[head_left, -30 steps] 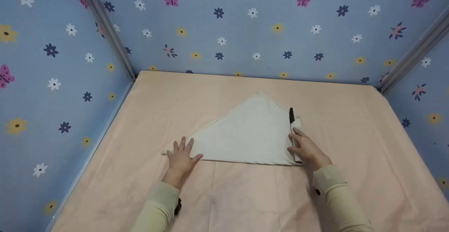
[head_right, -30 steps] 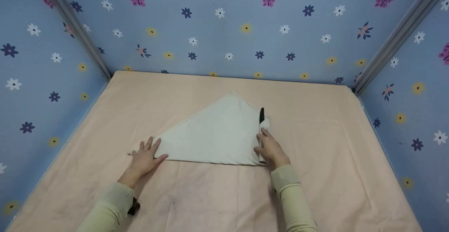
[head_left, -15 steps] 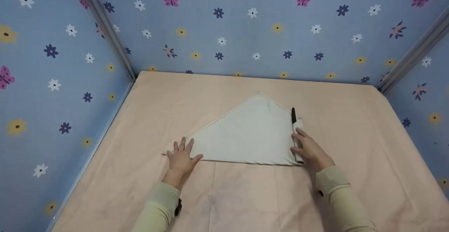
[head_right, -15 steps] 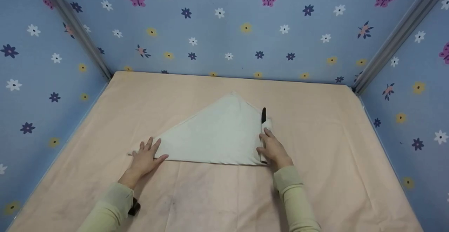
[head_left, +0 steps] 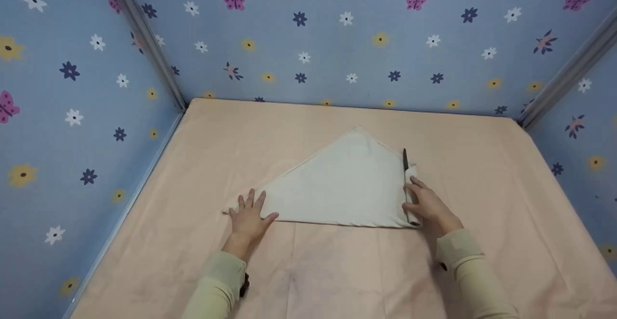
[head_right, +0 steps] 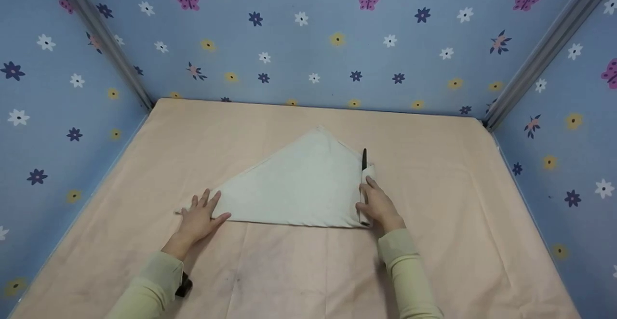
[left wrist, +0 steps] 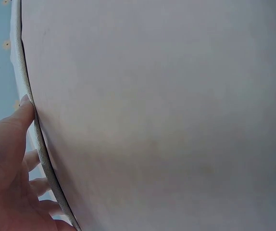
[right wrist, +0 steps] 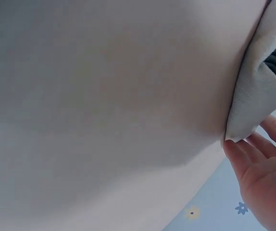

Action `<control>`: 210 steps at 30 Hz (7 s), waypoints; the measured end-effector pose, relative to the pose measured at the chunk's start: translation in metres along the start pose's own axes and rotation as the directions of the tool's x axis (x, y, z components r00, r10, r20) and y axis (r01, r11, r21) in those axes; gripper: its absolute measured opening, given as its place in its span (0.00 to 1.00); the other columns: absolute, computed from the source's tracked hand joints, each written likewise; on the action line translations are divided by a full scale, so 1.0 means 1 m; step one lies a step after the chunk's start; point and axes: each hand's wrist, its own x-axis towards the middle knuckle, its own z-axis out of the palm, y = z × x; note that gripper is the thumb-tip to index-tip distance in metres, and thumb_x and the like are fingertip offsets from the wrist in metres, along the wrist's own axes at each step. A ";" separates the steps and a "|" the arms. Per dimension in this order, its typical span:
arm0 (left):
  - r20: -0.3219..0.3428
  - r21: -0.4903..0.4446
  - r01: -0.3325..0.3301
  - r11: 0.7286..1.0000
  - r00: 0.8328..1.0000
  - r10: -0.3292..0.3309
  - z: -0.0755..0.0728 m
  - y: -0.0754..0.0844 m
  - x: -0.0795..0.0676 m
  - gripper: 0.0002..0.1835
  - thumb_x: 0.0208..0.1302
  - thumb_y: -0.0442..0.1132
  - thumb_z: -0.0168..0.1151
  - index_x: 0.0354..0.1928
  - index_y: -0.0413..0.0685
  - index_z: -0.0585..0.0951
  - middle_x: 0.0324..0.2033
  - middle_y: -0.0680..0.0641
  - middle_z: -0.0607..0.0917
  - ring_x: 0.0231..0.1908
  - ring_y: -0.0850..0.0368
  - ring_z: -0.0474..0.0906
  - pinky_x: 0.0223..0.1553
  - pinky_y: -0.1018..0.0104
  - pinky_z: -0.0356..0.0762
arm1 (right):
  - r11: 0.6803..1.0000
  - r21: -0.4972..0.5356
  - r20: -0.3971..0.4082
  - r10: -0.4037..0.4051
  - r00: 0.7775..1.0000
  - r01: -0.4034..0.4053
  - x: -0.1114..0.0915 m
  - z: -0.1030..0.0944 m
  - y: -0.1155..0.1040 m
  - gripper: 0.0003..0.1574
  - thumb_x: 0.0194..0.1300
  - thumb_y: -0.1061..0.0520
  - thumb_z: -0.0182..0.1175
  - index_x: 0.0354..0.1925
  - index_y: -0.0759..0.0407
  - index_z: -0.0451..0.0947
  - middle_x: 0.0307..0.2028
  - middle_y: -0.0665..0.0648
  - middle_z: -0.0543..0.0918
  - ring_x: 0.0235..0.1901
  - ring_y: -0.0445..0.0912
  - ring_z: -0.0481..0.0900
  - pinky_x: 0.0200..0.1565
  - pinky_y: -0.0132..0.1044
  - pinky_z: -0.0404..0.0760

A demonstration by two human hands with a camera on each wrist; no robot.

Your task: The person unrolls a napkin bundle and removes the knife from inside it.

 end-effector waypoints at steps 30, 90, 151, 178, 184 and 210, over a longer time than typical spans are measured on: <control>-0.006 -0.012 -0.004 1.000 1.000 0.004 0.000 0.001 -0.001 0.40 0.58 0.63 0.48 0.67 0.47 0.55 0.65 0.36 0.50 0.62 0.31 0.41 0.51 0.29 0.42 | 0.997 0.071 -0.006 0.024 1.000 -0.024 -0.007 -0.005 0.009 0.37 0.56 0.60 0.60 0.60 0.71 0.59 0.64 0.71 0.49 0.62 0.65 0.49 0.59 0.53 0.51; 0.003 -0.008 0.003 1.000 1.000 -0.003 -0.001 0.002 -0.001 0.40 0.58 0.63 0.47 0.67 0.48 0.55 0.65 0.36 0.49 0.62 0.31 0.41 0.52 0.30 0.42 | 0.999 0.022 -0.004 -0.046 0.999 0.046 -0.014 -0.007 0.015 0.39 0.58 0.50 0.59 0.62 0.65 0.59 0.66 0.66 0.48 0.64 0.61 0.44 0.59 0.55 0.50; 0.013 0.000 0.001 1.000 1.000 -0.001 -0.001 0.001 0.000 0.41 0.58 0.64 0.47 0.67 0.47 0.54 0.65 0.36 0.49 0.62 0.31 0.41 0.51 0.29 0.42 | 0.995 -0.094 0.053 -0.024 0.998 0.029 -0.016 -0.016 0.026 0.46 0.52 0.43 0.63 0.62 0.64 0.59 0.66 0.67 0.46 0.62 0.64 0.48 0.55 0.58 0.57; 0.010 -0.005 0.008 1.000 1.000 -0.008 -0.001 0.002 -0.001 0.41 0.58 0.63 0.47 0.67 0.48 0.54 0.66 0.36 0.49 0.62 0.31 0.40 0.52 0.30 0.42 | 0.999 -0.036 0.054 0.010 0.998 -0.008 -0.022 -0.021 0.031 0.47 0.51 0.48 0.65 0.62 0.65 0.57 0.65 0.72 0.44 0.60 0.67 0.49 0.56 0.59 0.54; 0.012 -0.004 0.005 1.000 1.000 -0.005 0.000 0.002 -0.001 0.40 0.58 0.63 0.47 0.67 0.48 0.54 0.66 0.36 0.48 0.62 0.31 0.40 0.51 0.29 0.42 | 0.999 0.002 0.053 0.038 0.998 -0.038 -0.026 -0.026 0.032 0.47 0.52 0.50 0.64 0.63 0.67 0.55 0.64 0.72 0.45 0.60 0.68 0.48 0.57 0.59 0.51; -0.005 -0.011 -0.001 1.000 1.000 0.001 -0.002 0.003 -0.002 0.40 0.58 0.63 0.47 0.67 0.47 0.55 0.65 0.36 0.50 0.62 0.31 0.41 0.52 0.30 0.42 | 0.999 -0.035 -0.006 -0.024 1.000 0.024 -0.029 -0.025 0.033 0.42 0.54 0.55 0.63 0.60 0.73 0.57 0.64 0.72 0.48 0.61 0.66 0.49 0.57 0.57 0.53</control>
